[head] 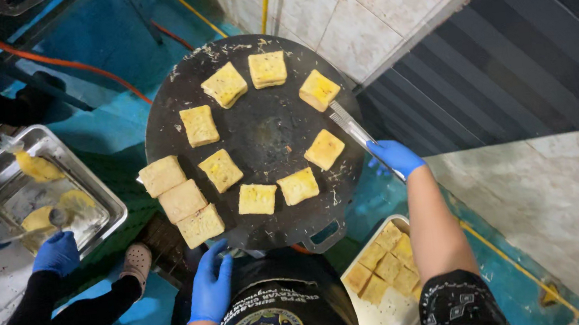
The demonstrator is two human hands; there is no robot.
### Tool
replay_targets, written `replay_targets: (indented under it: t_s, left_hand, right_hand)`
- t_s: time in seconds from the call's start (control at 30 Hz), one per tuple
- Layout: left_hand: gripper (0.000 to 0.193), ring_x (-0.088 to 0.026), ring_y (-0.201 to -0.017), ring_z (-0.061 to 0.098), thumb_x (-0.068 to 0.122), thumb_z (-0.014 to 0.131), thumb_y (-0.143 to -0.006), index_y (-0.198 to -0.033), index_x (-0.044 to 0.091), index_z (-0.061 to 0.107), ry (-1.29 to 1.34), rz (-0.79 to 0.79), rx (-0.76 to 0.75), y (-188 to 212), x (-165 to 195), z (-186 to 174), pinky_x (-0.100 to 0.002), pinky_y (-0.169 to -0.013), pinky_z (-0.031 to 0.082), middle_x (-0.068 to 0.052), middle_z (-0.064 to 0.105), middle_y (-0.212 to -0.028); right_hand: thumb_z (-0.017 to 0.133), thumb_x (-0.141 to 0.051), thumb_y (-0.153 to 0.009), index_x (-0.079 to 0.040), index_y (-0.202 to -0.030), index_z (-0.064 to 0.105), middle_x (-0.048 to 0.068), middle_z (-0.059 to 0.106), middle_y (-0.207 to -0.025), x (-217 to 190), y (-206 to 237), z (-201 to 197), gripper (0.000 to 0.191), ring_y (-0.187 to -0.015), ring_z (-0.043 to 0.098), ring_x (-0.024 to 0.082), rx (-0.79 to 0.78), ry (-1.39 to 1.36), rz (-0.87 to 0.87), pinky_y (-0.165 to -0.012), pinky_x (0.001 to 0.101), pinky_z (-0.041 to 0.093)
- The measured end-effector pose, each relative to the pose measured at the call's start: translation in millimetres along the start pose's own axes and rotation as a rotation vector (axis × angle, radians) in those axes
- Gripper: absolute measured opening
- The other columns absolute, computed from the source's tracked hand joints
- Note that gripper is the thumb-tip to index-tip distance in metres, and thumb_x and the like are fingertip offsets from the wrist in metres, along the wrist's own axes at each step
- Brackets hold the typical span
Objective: The person uses a gas blowtorch to sear cubes of tofu arranged on a round griddle, moving the flame over each piece. They use tongs to flip and reposition the tofu cubes, then transfer the seared pieces with tongs into a metal tray alongside the griddle.
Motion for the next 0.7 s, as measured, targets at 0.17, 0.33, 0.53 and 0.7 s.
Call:
replay_targets:
  t_s: [0.17,0.33,0.53,0.7]
  left_hand:
    - [0.042,-0.021,-0.102,0.067,0.021,0.065,-0.094,-0.135,0.01,0.063,-0.021,0.034,0.091,7.5,-2.6,-7.3,-0.033,-0.092,0.052,-0.014,0.07,-0.118]
    - [0.041,-0.019,-0.102,0.067,0.022,0.065,-0.094,-0.134,0.01,0.063,-0.007,-0.002,0.162,14.1,-13.6,-20.5,-0.033,-0.092,0.052,-0.011,0.069,-0.12]
    - [0.04,-0.019,-0.109,0.068,0.021,0.062,-0.096,-0.134,0.008,0.061,0.1,0.049,0.159,14.2,-12.0,-17.5,-0.032,-0.095,0.051,-0.011,0.07,-0.124]
    - [0.042,-0.019,-0.105,0.07,0.02,0.063,-0.096,-0.136,0.01,0.061,0.089,-0.027,0.126,15.0,-11.1,-16.2,-0.032,-0.094,0.052,-0.014,0.073,-0.116]
  right_hand:
    - [0.057,-0.051,-0.099,-0.005,-0.116,0.067,0.01,0.072,-0.086,-25.4,-25.5,7.0,0.05,-0.059,0.062,0.018,-0.066,-0.07,-0.056,-0.054,0.0318,0.052]
    - [0.062,-0.047,-0.097,-0.005,-0.119,0.066,0.014,0.072,-0.087,-22.1,-13.4,8.0,0.048,-0.061,0.064,0.02,-0.072,-0.229,-0.013,-0.054,0.033,0.052]
    - [0.062,-0.047,-0.095,-0.008,-0.126,0.064,0.014,0.074,-0.094,-32.8,-28.3,15.3,0.05,-0.067,0.068,0.022,-0.147,-0.243,0.026,-0.058,0.0334,0.053]
    - [0.058,-0.048,-0.095,-0.013,-0.126,0.064,0.013,0.073,-0.093,-39.5,-40.9,18.5,0.047,-0.068,0.07,0.021,-0.143,-0.226,0.044,-0.06,0.0346,0.055]
Point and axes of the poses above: each hand's wrist, its own y-axis away from the middle knuckle, its own z-axis out of the palm, x = y × z, the point moved 4 cm from there along -y, towards the middle knuckle
